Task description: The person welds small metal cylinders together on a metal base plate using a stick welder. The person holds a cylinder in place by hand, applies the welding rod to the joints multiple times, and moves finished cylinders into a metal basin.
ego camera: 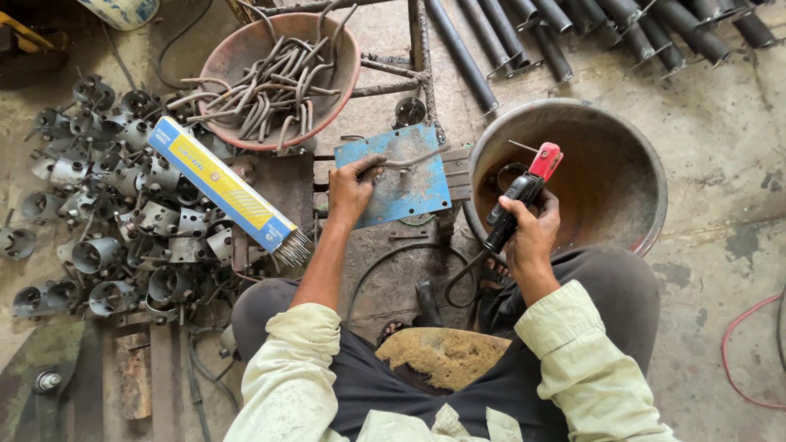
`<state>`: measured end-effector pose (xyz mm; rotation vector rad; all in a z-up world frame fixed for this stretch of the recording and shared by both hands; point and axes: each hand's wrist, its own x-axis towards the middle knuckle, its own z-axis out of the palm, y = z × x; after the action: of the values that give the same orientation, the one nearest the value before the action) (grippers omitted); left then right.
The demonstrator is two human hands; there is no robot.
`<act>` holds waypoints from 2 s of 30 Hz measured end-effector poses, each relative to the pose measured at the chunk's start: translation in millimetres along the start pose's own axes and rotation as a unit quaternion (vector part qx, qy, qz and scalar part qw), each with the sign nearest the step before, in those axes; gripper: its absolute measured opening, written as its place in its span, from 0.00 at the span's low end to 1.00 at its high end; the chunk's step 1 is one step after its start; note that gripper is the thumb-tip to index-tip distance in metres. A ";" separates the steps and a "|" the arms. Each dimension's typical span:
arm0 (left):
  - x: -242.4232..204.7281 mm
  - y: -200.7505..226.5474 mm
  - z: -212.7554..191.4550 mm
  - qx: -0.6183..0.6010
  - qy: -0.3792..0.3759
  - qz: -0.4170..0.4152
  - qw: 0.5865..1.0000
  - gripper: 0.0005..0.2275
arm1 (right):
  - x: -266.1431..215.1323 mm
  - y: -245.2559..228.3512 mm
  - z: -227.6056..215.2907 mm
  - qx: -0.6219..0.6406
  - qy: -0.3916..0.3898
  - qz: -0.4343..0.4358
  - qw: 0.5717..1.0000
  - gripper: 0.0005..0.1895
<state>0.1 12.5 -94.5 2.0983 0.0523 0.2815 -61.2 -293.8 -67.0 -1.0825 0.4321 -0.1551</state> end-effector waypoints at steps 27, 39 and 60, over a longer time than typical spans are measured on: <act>-7.4 17.4 -8.3 0.101 0.027 0.122 0.987 0.14 | 20.4 -70.3 -43.8 0.141 -0.045 -0.019 0.989 0.31; -47.7 51.7 224.9 0.003 -0.239 0.202 0.950 0.17 | 16.9 -114.9 -115.3 0.282 0.038 0.117 0.951 0.29; 6.4 -120.4 464.9 0.097 -0.291 -0.043 0.951 0.18 | 12.5 -129.2 -85.6 0.249 0.121 0.140 0.951 0.23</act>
<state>118.4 -315.1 -425.1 2.2873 -0.1867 -0.4164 -74.2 -428.5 9.5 -0.4984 0.7187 -0.1356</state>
